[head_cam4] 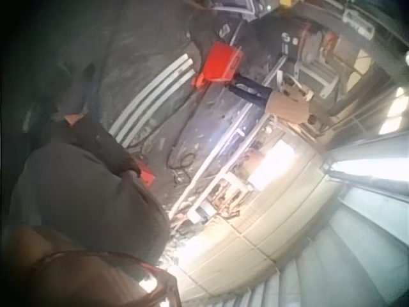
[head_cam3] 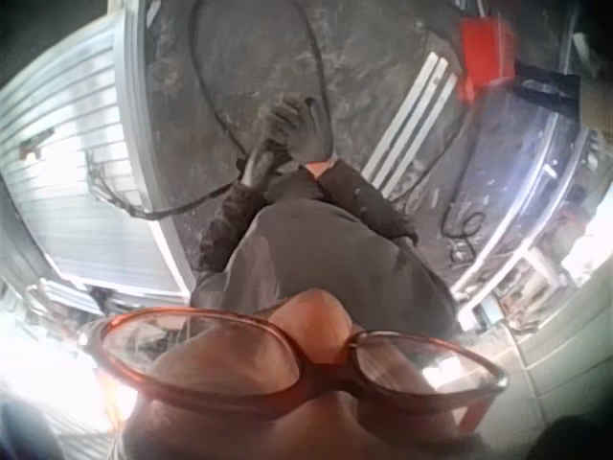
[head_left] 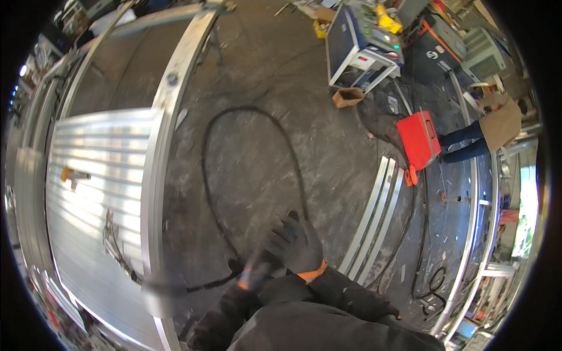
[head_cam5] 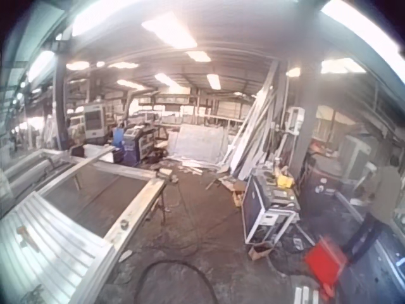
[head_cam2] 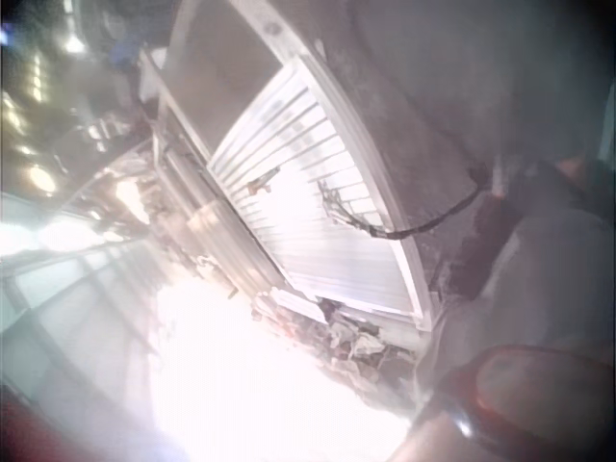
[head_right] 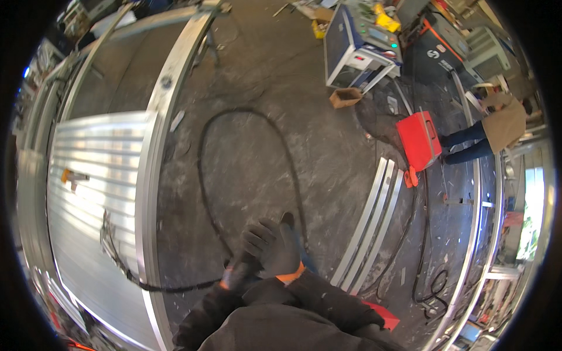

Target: The person welds a large corrugated metal panel using a handheld welding torch, creating visible sparks along the seams. They briefly operate a nearby control panel and reposition the panel before continuing to weld additional sections.

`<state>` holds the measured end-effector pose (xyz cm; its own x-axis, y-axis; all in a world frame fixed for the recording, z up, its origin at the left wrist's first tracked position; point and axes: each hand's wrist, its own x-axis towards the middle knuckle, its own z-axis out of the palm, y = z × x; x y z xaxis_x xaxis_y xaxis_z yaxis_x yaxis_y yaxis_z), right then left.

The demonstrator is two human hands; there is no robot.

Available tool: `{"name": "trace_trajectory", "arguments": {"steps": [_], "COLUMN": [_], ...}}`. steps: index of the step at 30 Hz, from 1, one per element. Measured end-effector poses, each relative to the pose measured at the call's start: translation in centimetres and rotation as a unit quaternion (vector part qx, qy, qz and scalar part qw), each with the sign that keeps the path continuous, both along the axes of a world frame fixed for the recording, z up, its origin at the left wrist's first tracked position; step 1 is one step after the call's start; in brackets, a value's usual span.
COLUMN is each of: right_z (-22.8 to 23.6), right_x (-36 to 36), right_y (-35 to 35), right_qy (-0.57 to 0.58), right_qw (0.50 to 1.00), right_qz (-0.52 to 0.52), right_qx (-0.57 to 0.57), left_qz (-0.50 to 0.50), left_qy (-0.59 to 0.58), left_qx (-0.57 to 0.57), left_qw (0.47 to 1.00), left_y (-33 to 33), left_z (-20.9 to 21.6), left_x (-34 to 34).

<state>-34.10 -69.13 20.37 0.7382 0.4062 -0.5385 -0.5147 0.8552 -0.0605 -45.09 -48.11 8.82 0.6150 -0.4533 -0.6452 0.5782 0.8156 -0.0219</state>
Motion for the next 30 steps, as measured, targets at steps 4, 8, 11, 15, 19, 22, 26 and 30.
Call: {"name": "trace_trajectory", "arguments": {"steps": [4, 8, 11, 15, 19, 22, 26, 30], "right_z": [0.1, -0.8, -2.3, -4.5, -6.7, -9.6, -13.6, -14.8], "right_x": [10.2, 19.2, 23.5, 30.5, 39.3, 45.5, 51.5, 58.3], "right_y": [-7.4, -15.0, -20.0, -27.6, -34.6, -39.3, -45.9, -51.5], "right_qy": [-0.103, -0.143, -0.213, -0.231, -0.133, -0.096, -0.006, 0.004], "right_qw": [0.984, 0.898, 0.748, 0.618, 0.628, 0.734, 0.761, 0.757], "right_qz": [-0.113, -0.239, -0.199, -0.111, 0.013, -0.099, -0.094, -0.071], "right_qx": [0.090, -0.341, -0.597, -0.743, -0.766, -0.664, -0.642, -0.650], "left_qz": [-0.242, -0.342, -0.460, -0.557, -0.561, -0.483, -0.431, -0.358], "left_qy": [-0.223, -0.298, -0.386, -0.445, -0.416, -0.371, -0.432, -0.497], "left_qx": [-0.052, 0.067, 0.147, 0.217, 0.199, 0.246, 0.384, 0.663], "left_qw": [0.943, 0.889, 0.786, 0.667, 0.688, 0.754, 0.693, 0.430], "left_y": [-16.4, -26.3, -30.5, -35.5, -39.7, -42.5, -46.4, -50.9], "left_z": [10.0, 10.8, 7.0, 2.8, 0.6, -2.1, -8.1, -15.3], "left_x": [11.6, 21.1, 27.9, 37.5, 49.5, 59.9, 74.0, 87.7]}}
